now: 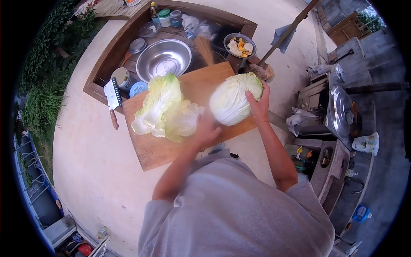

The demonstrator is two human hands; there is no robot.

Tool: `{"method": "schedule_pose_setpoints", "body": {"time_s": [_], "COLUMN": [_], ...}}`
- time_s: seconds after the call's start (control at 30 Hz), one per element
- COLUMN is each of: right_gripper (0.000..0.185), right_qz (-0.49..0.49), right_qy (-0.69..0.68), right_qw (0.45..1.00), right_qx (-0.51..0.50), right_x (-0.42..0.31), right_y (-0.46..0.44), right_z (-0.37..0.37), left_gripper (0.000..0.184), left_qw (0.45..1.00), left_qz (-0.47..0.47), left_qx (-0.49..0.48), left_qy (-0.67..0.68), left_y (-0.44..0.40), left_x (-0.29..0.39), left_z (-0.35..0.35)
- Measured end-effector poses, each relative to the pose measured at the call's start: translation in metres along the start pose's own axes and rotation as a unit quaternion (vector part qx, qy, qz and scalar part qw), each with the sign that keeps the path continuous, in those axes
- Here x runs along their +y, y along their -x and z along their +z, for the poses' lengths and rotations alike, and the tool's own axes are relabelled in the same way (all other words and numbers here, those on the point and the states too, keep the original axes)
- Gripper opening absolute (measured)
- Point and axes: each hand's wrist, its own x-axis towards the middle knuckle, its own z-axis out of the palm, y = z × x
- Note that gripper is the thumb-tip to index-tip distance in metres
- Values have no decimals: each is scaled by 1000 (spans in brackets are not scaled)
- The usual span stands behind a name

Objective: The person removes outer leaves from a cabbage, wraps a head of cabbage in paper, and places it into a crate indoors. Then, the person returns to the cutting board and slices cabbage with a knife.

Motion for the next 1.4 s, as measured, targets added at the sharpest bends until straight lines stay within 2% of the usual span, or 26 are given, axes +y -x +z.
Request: {"method": "schedule_pose_setpoints", "body": {"time_s": [0.07, 0.17, 0.27, 0.37, 0.4, 0.5, 0.53, 0.6, 0.63, 0.7, 0.87, 0.97, 1.07, 1.17, 1.2, 1.3, 1.33, 1.4], "right_gripper": [69, 68, 67, 66, 65, 62, 62, 62, 62, 63, 64, 66, 68, 71, 72, 76, 76, 77], "right_qz": [2, 14, 27, 18, 26, 69, 84, 95, 70, 24, 32, 26, 17, -8, -19, -22, -36, -66], "right_qy": [0, -22, -63, -75, -90, -125, -137, -134, -118, -86, -65, -75, -69, -62, -61, -88, -73, -45], "right_qw": [1000, 1000, 997, 993, 991, 984, 980, 979, 983, 987, 990, 989, 988, 985, 983, 978, 979, 979], "right_qx": [-12, -14, -46, -88, -97, -109, -114, -118, -124, -130, -125, -125, -135, -163, -174, -190, -188, -186], "right_x": [5, 7, 9, 26, 38, 50, 48, 43, 44, 47, 26, 30, 25, 14, 10, -9, -10, -13], "right_y": [-7, -13, -18, -32, -40, -56, -58, -61, -61, -59, -51, -53, -48, -40, -37, -27, -24, -20], "right_z": [-1, 2, -2, -4, -4, -5, -6, -3, -2, 0, 3, 3, 1, 0, -1, 1, 2, 5], "left_gripper": [64, 56, 52, 54, 53, 49, 41, 39, 37, 33, 27, 32, 42, 47, 48, 46, 46, 44], "left_qw": [995, 995, 986, 954, 951, 932, 931, 925, 920, 930, 942, 958, 981, 980, 972, 956, 958, 983], "left_qz": [23, 16, 47, 103, 148, 172, 205, 207, 208, 231, 264, 223, 153, 47, 33, -42, -26, 44], "left_qx": [-30, -48, -44, -56, -6, -77, -30, -93, -127, -79, 22, 41, -3, -93, -124, -218, -210, -129], "left_qy": [-92, -88, -151, -277, -270, -308, -299, -306, -307, -275, -208, -177, -119, -169, -197, -193, -191, -124], "left_y": [-4, -11, -1, 16, 22, 37, 44, 50, 55, 64, 76, 67, 59, 63, 63, 55, 49, 29], "left_x": [-14, -44, -46, -31, -42, -18, -8, 13, 26, 48, 41, -10, -84, -139, -145, -91, -81, -66], "left_z": [1, 14, 11, 0, 7, -17, -26, -56, -75, -120, -203, -234, -244, -242, -245, -268, -271, -254]}}
